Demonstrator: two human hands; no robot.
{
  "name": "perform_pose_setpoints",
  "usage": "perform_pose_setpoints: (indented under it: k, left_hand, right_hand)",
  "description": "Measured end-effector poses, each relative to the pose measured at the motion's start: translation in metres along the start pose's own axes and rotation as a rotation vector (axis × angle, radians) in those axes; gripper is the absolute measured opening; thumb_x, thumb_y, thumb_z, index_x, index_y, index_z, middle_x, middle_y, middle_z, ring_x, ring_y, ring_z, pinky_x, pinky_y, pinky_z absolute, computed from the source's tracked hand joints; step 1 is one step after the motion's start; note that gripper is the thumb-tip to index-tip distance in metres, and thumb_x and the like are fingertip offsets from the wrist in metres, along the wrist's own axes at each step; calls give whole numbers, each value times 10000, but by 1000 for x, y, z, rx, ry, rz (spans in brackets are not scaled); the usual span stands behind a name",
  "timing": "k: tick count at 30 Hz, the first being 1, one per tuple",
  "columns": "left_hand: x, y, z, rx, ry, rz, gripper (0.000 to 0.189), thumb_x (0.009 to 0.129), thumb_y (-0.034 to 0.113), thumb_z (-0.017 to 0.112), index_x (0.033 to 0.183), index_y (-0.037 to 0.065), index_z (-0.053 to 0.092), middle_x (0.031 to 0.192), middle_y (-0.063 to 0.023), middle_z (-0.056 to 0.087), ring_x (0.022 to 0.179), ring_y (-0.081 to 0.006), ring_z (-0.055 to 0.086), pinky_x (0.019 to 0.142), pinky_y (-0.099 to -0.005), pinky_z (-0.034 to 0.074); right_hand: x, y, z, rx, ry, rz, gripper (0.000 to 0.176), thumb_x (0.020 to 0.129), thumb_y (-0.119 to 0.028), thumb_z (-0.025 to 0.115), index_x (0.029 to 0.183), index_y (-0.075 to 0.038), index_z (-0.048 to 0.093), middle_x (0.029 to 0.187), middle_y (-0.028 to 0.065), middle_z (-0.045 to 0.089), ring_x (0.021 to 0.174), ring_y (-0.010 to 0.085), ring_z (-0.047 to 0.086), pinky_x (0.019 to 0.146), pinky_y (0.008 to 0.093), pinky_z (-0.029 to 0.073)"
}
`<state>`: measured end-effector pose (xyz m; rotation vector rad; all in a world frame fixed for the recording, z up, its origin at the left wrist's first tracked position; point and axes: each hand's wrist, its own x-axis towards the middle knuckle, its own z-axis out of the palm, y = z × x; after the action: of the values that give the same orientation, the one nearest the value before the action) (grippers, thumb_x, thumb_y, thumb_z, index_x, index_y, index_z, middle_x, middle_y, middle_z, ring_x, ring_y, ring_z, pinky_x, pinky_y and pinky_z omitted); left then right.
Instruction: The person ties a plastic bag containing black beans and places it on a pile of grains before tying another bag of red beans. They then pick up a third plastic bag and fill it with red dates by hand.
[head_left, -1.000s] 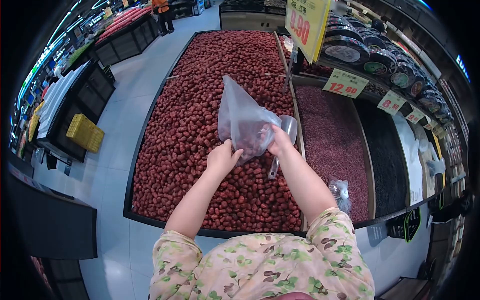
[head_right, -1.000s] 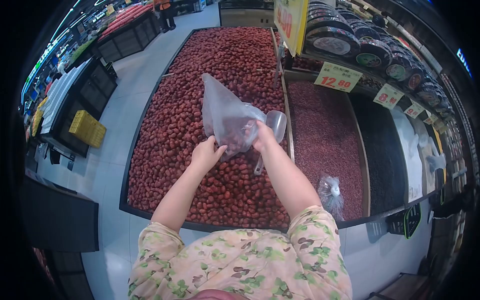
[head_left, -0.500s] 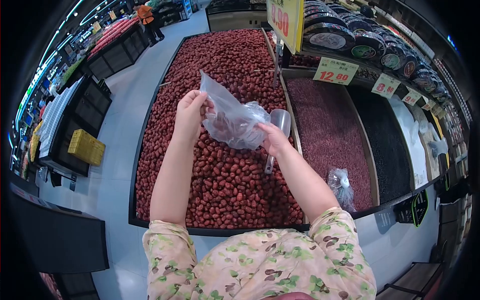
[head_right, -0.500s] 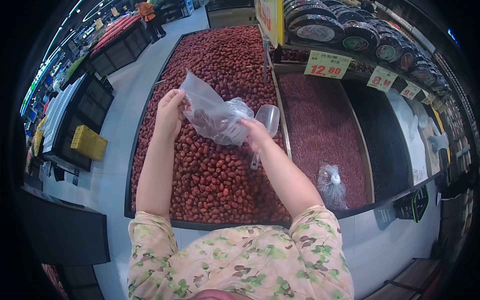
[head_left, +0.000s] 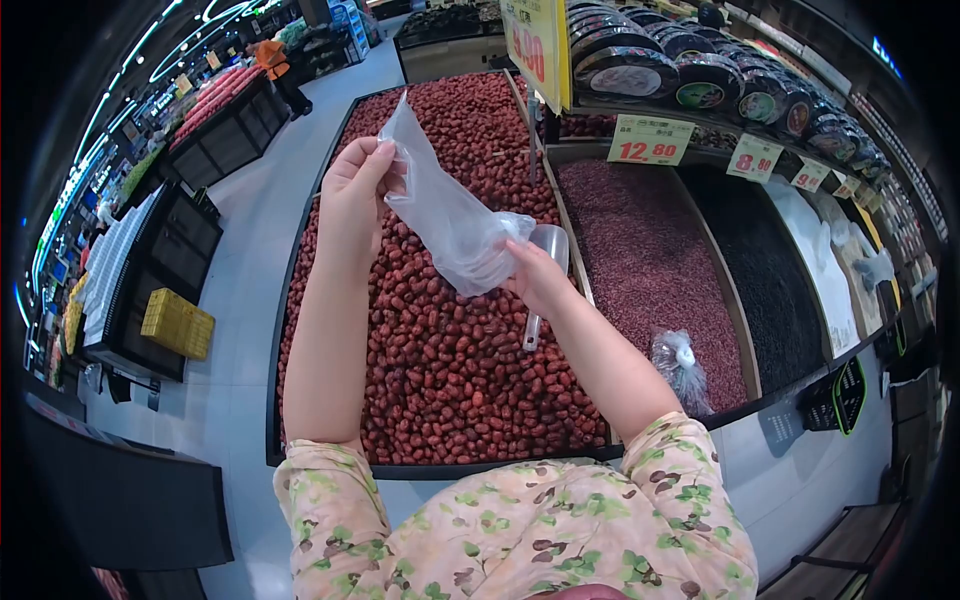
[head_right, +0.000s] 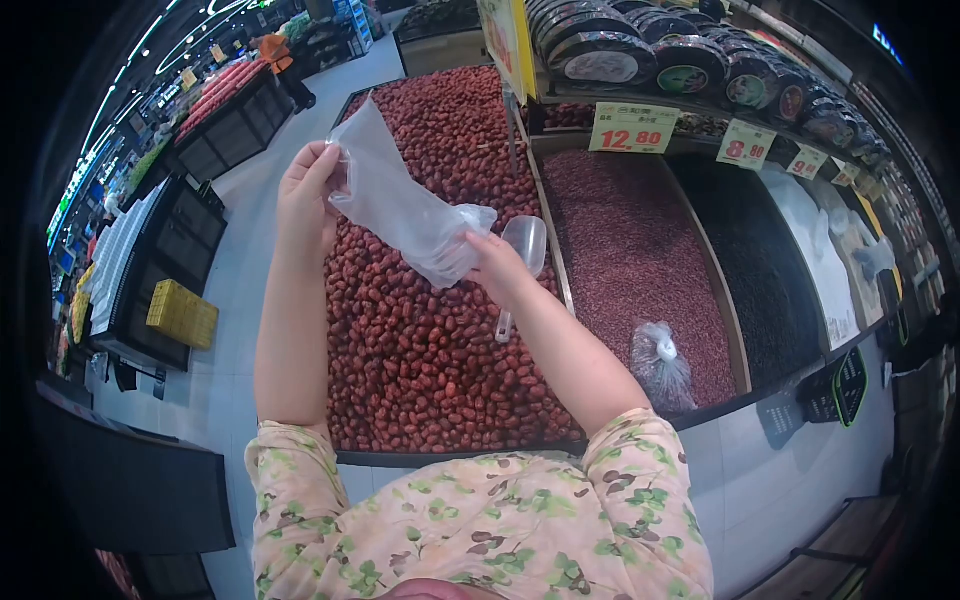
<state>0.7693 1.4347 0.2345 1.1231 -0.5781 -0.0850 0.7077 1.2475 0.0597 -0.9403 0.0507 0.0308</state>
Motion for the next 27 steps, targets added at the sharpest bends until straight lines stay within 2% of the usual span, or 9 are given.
perform_pose_setpoints:
  k: [3, 7, 9, 13, 16, 19, 21, 24, 27]
  left_hand:
    - [-28, 7, 10, 107, -65, -59, 84, 839, 103, 553, 789, 37, 564, 724, -14, 574, 638, -81, 516, 601, -213, 405]
    - [-74, -2, 21, 360, -586, 148, 95, 712, 67, 603, 718, -22, 569, 868, -52, 564, 739, -116, 525, 649, -271, 407]
    - [-89, -12, 11, 546, -828, 145, 144, 700, 50, 610, 822, -25, 592, 915, -65, 567, 793, -120, 534, 686, -271, 428]
    - [-129, -42, -3, 464, -428, -5, 219, 751, 32, 631, 961, -22, 597, 923, -68, 610, 820, -122, 561, 733, -272, 452]
    - [-139, -49, -19, 416, -129, -262, 146, 805, 38, 593, 933, -32, 596, 922, -80, 609, 813, -102, 566, 729, -247, 450]
    - [-151, -45, -17, 338, 179, -176, 150, 853, 14, 499, 988, -26, 550, 922, -96, 613, 817, -134, 584, 744, -244, 467]
    - [-161, -52, -15, 338, 153, -144, 272, 855, 56, 511, 1114, -25, 487, 1009, -124, 594, 885, -169, 584, 769, -251, 469]
    - [-178, -77, 15, -39, -83, -314, 626, 816, 178, 599, 1324, -14, 288, 1246, -161, 454, 1074, -205, 508, 854, -293, 440]
    - [-206, -121, 40, -70, -118, -497, 545, 793, 125, 619, 1265, -17, 387, 1173, -108, 511, 1026, -168, 521, 876, -298, 416]
  right_hand:
    - [-12, -12, 13, 170, -155, -33, 442, 895, -308, 471, 1260, -69, 406, 1233, 81, 487, 1140, 205, 468, 967, 376, 350]
    - [-27, -16, 24, 318, -356, -58, 528, 848, -336, 560, 1273, -77, 383, 1207, 71, 504, 1128, 188, 483, 960, 367, 362]
    - [-40, -20, 32, 282, -424, -80, 532, 799, -252, 622, 1249, -63, 409, 1140, 66, 543, 1053, 163, 528, 916, 340, 402]
    - [-74, -30, 40, -235, -60, -284, 389, 759, -28, 559, 1144, -12, 503, 1031, 52, 586, 920, 121, 560, 826, 288, 440]
    - [-93, -38, 24, -901, 228, -828, 343, 717, 60, 508, 1043, -28, 565, 955, 119, 618, 849, 215, 612, 730, 300, 477]
    - [-115, -48, 14, -1329, 342, -1074, 369, 639, 39, 555, 999, -35, 584, 966, 141, 614, 854, 300, 604, 735, 354, 486]
    - [-123, -42, 11, -1412, 396, -1101, 337, 612, -13, 575, 943, -58, 614, 986, 116, 619, 864, 314, 597, 740, 387, 487]
    - [-140, -33, 22, -1554, -90, -944, 313, 587, -7, 581, 888, -75, 637, 963, 106, 618, 932, 272, 578, 760, 379, 483]
    - [-162, 8, 20, -1560, -371, -756, 284, 577, -24, 591, 853, -79, 635, 931, 85, 611, 942, 256, 556, 766, 389, 467]
